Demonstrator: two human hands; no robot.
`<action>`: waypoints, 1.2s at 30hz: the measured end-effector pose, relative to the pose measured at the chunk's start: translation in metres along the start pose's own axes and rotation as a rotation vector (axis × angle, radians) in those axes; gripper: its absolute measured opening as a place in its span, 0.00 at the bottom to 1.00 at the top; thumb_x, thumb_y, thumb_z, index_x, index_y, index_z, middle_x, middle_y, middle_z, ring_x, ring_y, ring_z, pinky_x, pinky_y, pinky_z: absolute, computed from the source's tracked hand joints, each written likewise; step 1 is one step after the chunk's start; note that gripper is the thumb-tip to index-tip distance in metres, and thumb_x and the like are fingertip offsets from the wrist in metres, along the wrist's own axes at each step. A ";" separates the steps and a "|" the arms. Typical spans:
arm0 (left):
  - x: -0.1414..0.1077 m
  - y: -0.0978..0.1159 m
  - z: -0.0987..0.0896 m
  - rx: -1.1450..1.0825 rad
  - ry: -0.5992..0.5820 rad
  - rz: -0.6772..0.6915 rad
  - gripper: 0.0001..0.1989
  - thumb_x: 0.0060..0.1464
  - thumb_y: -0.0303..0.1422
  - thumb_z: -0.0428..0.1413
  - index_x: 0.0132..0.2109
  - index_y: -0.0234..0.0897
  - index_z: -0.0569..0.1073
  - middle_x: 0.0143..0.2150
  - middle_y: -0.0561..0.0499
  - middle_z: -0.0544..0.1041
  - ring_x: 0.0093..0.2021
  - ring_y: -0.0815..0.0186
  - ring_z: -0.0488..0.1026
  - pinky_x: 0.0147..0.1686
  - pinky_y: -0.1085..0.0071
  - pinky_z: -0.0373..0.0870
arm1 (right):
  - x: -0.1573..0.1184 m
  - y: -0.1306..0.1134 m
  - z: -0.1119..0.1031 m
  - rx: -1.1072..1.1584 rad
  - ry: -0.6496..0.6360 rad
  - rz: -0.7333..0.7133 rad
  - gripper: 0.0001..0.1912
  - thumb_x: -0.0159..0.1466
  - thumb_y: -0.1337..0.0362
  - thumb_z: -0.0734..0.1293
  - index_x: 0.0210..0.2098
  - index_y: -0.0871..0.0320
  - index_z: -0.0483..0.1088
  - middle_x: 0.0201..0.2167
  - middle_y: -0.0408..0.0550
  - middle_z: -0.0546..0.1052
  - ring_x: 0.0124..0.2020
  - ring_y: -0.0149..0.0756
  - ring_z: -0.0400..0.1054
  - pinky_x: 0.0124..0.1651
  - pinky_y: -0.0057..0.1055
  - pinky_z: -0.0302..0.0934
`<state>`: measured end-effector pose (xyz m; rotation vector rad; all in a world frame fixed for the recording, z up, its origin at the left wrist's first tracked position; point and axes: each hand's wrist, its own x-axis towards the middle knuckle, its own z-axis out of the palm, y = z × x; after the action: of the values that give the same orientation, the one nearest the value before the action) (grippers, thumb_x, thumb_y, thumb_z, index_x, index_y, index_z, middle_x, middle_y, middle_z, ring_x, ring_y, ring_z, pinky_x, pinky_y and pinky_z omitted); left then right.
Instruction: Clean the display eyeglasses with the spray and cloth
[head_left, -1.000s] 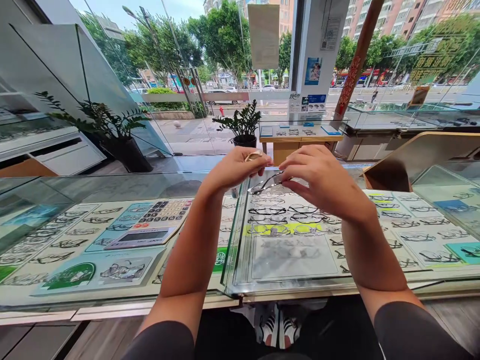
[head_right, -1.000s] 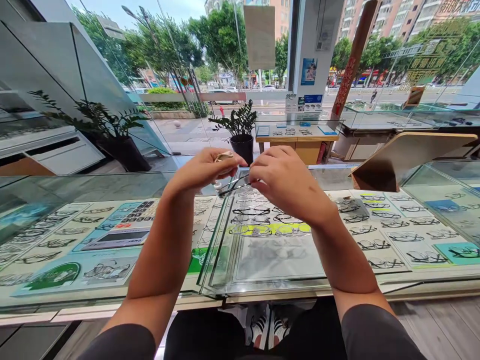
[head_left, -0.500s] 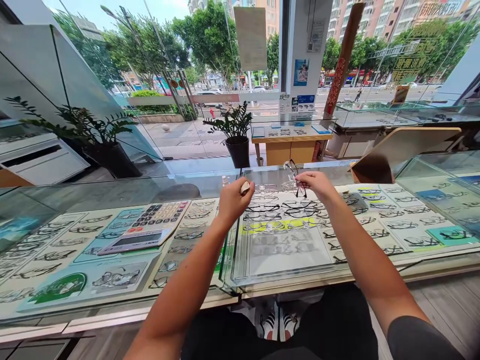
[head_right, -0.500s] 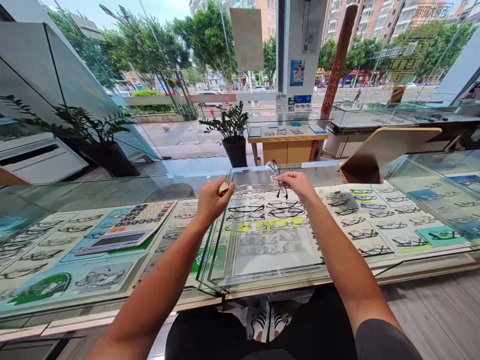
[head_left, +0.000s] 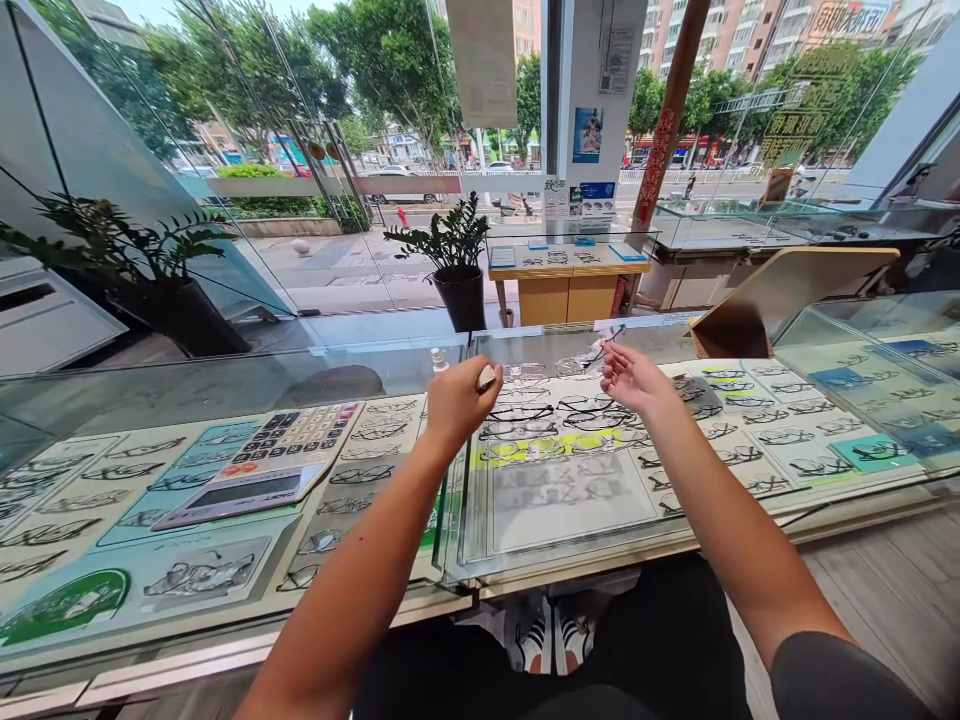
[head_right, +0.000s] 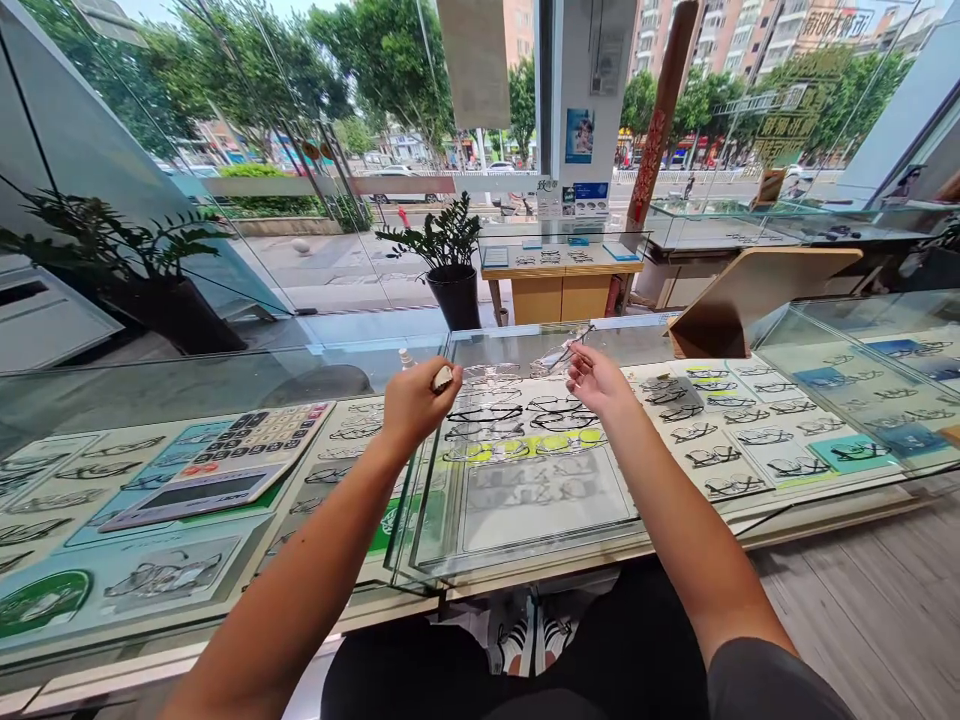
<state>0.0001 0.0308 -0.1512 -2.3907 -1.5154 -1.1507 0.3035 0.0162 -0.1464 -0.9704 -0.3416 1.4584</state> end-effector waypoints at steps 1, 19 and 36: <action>0.000 0.000 0.000 0.001 0.001 0.003 0.17 0.69 0.42 0.51 0.32 0.40 0.71 0.27 0.50 0.74 0.27 0.63 0.66 0.31 0.67 0.53 | -0.007 0.005 0.001 0.039 0.001 0.014 0.02 0.70 0.67 0.70 0.42 0.57 0.75 0.24 0.37 0.72 0.21 0.24 0.65 0.22 0.22 0.60; 0.001 0.007 -0.001 -0.009 -0.014 0.012 0.18 0.69 0.41 0.51 0.30 0.41 0.67 0.26 0.50 0.72 0.28 0.62 0.65 0.31 0.65 0.51 | -0.013 0.055 0.014 0.273 0.044 0.144 0.07 0.71 0.71 0.64 0.38 0.53 0.62 0.27 0.42 0.71 0.20 0.25 0.60 0.18 0.18 0.58; 0.001 0.009 -0.003 0.000 -0.030 0.012 0.18 0.69 0.41 0.50 0.30 0.41 0.66 0.25 0.49 0.71 0.27 0.62 0.66 0.30 0.66 0.50 | -0.019 0.049 0.011 0.019 -0.055 0.016 0.06 0.68 0.70 0.66 0.35 0.55 0.66 0.30 0.45 0.76 0.21 0.25 0.58 0.19 0.19 0.58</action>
<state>0.0056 0.0254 -0.1456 -2.4249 -1.5076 -1.1177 0.2594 -0.0059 -0.1687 -0.9208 -0.3600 1.5026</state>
